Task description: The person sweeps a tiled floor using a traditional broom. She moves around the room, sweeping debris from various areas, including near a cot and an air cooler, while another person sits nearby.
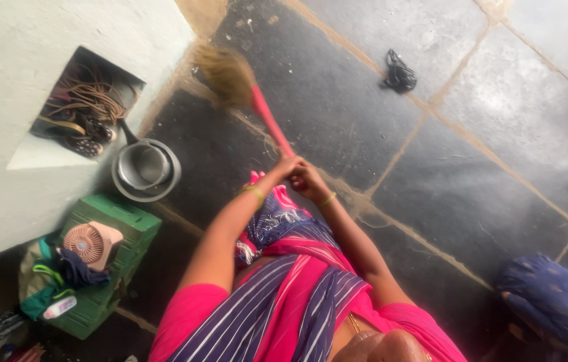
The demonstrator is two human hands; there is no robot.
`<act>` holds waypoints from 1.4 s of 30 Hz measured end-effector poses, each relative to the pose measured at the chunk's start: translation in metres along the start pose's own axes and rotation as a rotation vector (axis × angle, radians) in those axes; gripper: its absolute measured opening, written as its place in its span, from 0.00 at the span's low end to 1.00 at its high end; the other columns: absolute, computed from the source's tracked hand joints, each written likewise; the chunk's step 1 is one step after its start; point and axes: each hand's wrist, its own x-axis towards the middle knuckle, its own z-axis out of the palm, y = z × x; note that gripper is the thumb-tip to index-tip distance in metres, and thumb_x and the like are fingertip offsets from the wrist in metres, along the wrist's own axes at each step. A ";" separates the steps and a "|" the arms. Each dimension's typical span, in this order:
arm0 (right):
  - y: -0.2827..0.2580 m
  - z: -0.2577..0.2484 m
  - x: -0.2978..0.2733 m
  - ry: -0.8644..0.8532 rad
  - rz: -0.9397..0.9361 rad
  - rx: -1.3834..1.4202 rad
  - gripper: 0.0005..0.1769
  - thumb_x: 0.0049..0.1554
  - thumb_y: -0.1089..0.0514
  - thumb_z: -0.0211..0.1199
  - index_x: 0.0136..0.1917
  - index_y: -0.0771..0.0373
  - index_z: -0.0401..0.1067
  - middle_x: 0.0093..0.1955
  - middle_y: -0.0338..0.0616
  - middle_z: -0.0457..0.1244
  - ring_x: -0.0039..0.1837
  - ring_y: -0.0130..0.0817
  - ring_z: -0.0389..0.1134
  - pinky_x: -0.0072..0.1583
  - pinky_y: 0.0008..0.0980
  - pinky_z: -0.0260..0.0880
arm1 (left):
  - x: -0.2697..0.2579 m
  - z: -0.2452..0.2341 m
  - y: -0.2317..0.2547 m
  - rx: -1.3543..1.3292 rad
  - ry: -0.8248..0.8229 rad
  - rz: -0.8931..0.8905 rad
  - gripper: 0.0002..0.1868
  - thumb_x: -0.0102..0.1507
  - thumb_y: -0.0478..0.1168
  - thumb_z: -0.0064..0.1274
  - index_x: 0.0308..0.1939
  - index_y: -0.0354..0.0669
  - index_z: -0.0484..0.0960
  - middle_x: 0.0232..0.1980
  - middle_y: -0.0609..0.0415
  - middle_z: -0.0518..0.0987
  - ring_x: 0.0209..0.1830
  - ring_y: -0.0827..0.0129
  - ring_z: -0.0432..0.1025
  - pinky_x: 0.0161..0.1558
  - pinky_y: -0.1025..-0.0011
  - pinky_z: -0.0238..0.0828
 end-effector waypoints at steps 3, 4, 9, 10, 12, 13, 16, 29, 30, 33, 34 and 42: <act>-0.007 -0.009 -0.004 0.146 -0.076 0.095 0.16 0.58 0.71 0.53 0.59 0.61 0.60 0.39 0.39 0.59 0.32 0.23 0.61 0.30 0.20 0.62 | 0.012 0.020 0.014 0.155 -0.172 0.094 0.61 0.58 0.38 0.61 0.77 0.28 0.28 0.64 0.29 0.63 0.48 0.59 0.75 0.42 0.66 0.79; -0.008 -0.007 -0.006 0.175 -0.104 0.093 0.18 0.58 0.70 0.53 0.60 0.60 0.58 0.40 0.41 0.59 0.33 0.24 0.61 0.30 0.20 0.63 | 0.014 0.023 0.020 0.175 -0.229 0.075 0.60 0.59 0.39 0.60 0.78 0.29 0.28 0.65 0.28 0.64 0.48 0.59 0.75 0.41 0.66 0.78; -0.012 0.034 -0.017 0.352 -0.161 -0.026 0.31 0.57 0.69 0.54 0.65 0.51 0.41 0.41 0.47 0.58 0.33 0.31 0.62 0.31 0.26 0.66 | -0.009 0.007 0.054 0.193 -0.373 -0.072 0.57 0.60 0.42 0.55 0.81 0.35 0.32 0.66 0.25 0.71 0.46 0.59 0.74 0.39 0.69 0.74; -0.010 0.043 -0.022 0.333 -0.159 -0.059 0.34 0.56 0.69 0.54 0.66 0.50 0.40 0.41 0.47 0.59 0.33 0.31 0.63 0.31 0.27 0.67 | -0.021 0.001 0.058 0.185 -0.392 -0.127 0.56 0.60 0.42 0.53 0.82 0.38 0.32 0.64 0.24 0.74 0.43 0.57 0.74 0.36 0.68 0.72; -0.006 0.054 -0.035 0.298 -0.156 -0.123 0.39 0.55 0.69 0.55 0.69 0.47 0.36 0.43 0.47 0.60 0.33 0.32 0.63 0.32 0.28 0.69 | -0.040 -0.006 0.054 0.124 -0.358 -0.067 0.54 0.62 0.41 0.51 0.82 0.43 0.31 0.67 0.38 0.66 0.45 0.60 0.76 0.39 0.67 0.77; -0.004 0.058 -0.038 0.264 -0.142 -0.149 0.40 0.55 0.69 0.55 0.69 0.46 0.36 0.43 0.47 0.60 0.33 0.32 0.63 0.32 0.28 0.68 | -0.042 -0.009 0.047 0.095 -0.344 -0.038 0.52 0.63 0.41 0.51 0.82 0.45 0.31 0.69 0.45 0.63 0.46 0.62 0.77 0.40 0.67 0.80; -0.002 0.058 -0.047 0.189 -0.078 -0.226 0.40 0.55 0.69 0.57 0.70 0.46 0.38 0.41 0.46 0.59 0.32 0.31 0.63 0.30 0.28 0.67 | -0.033 -0.013 0.014 -0.123 -0.261 0.071 0.53 0.65 0.38 0.52 0.82 0.45 0.29 0.62 0.39 0.73 0.45 0.66 0.76 0.42 0.70 0.79; -0.111 0.007 0.077 0.110 -0.047 -0.172 0.18 0.55 0.71 0.57 0.56 0.66 0.56 0.29 0.42 0.60 0.27 0.30 0.62 0.27 0.29 0.63 | 0.056 -0.004 0.046 -0.175 -0.066 -0.140 0.41 0.67 0.51 0.48 0.81 0.49 0.51 0.49 0.52 0.74 0.36 0.69 0.70 0.31 0.70 0.67; -0.121 -0.004 0.083 0.145 -0.056 -0.124 0.17 0.55 0.72 0.57 0.55 0.66 0.55 0.30 0.41 0.60 0.27 0.30 0.62 0.27 0.29 0.63 | 0.059 0.008 0.050 -0.240 -0.072 -0.152 0.41 0.67 0.51 0.48 0.81 0.52 0.50 0.53 0.53 0.75 0.40 0.70 0.72 0.35 0.70 0.70; -0.161 -0.052 0.078 0.156 -0.054 0.123 0.09 0.54 0.67 0.55 0.48 0.74 0.61 0.30 0.45 0.59 0.26 0.31 0.61 0.31 0.31 0.71 | 0.065 0.048 0.058 -0.209 -0.133 -0.122 0.39 0.67 0.53 0.48 0.79 0.53 0.52 0.62 0.57 0.75 0.49 0.70 0.76 0.43 0.67 0.73; -0.179 -0.066 0.075 0.093 -0.061 0.246 0.07 0.54 0.70 0.56 0.46 0.72 0.61 0.31 0.41 0.58 0.27 0.27 0.60 0.30 0.26 0.66 | 0.067 0.062 0.060 -0.162 -0.158 -0.099 0.38 0.67 0.54 0.47 0.78 0.52 0.54 0.65 0.59 0.74 0.52 0.70 0.76 0.45 0.65 0.72; -0.248 -0.111 0.028 0.314 -0.384 0.215 0.16 0.52 0.73 0.55 0.51 0.65 0.55 0.35 0.43 0.59 0.32 0.28 0.61 0.30 0.26 0.63 | 0.071 0.151 0.052 -0.248 -0.206 -0.196 0.36 0.67 0.57 0.46 0.76 0.53 0.56 0.63 0.51 0.75 0.52 0.61 0.73 0.46 0.61 0.71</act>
